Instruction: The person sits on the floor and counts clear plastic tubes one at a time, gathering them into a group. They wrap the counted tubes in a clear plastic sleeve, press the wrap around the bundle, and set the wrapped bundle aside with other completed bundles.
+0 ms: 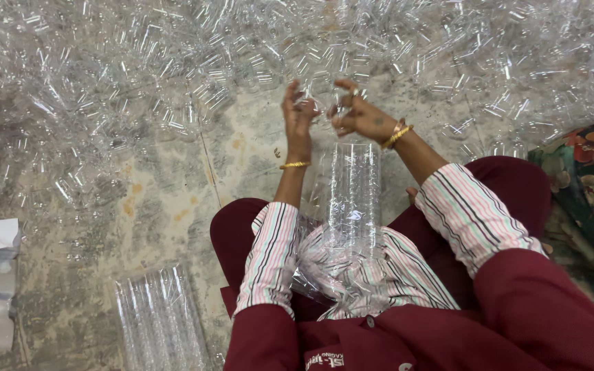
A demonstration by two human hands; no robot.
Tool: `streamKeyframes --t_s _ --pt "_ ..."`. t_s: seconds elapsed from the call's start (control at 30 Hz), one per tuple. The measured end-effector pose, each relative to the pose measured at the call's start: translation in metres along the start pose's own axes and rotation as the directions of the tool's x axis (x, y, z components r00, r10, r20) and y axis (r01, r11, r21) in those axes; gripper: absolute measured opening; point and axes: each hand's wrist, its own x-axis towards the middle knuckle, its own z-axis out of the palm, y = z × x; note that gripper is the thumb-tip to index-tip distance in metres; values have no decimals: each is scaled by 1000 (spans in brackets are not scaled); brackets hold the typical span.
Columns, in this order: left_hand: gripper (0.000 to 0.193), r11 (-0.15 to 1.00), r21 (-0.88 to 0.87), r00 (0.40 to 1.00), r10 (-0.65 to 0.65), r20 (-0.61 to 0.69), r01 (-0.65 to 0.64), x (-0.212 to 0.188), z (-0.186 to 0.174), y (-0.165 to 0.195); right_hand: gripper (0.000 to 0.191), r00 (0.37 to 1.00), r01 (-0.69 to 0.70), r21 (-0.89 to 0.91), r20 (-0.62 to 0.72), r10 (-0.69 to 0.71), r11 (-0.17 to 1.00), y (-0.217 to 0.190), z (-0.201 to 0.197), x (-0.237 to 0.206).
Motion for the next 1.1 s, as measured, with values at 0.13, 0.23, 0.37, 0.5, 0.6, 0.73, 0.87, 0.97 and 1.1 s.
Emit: streamKeyframes --t_s 0.13,0.23,0.37,0.5,0.6,0.73,0.87,0.97,1.1 --pt "86 986 49 954 139 267 -157 -26 14 19 97 996 -64 32 68 62 997 -21 -6 -48" --pt "88 918 238 903 215 373 -317 -39 23 30 68 996 77 -430 83 -46 900 -32 -18 -76" --pt "103 889 147 843 343 415 -434 -52 41 34 71 992 128 -389 36 -124 912 -34 -14 -89" --pt "100 956 67 861 226 456 -287 -54 38 35 88 923 380 -150 5 -384 913 -31 -5 -84" --pt "93 962 -30 852 254 458 -270 -56 27 32 86 973 231 90 -49 -227 969 -32 -7 -82" --pt "82 890 63 794 368 483 -451 -52 17 18 66 984 177 309 -33 -175 935 -34 -11 -79" --pt "62 966 220 975 87 206 -133 -8 5 -6 52 980 179 519 -165 -108 836 -33 -11 -68" --pt "70 683 724 990 -11 143 -97 20 -20 -16 49 967 218 614 -240 -84 759 -32 -14 -64" --pt "80 360 891 945 -67 320 -276 16 -16 -23 48 967 201 621 -250 -51 757 -27 -15 -62"
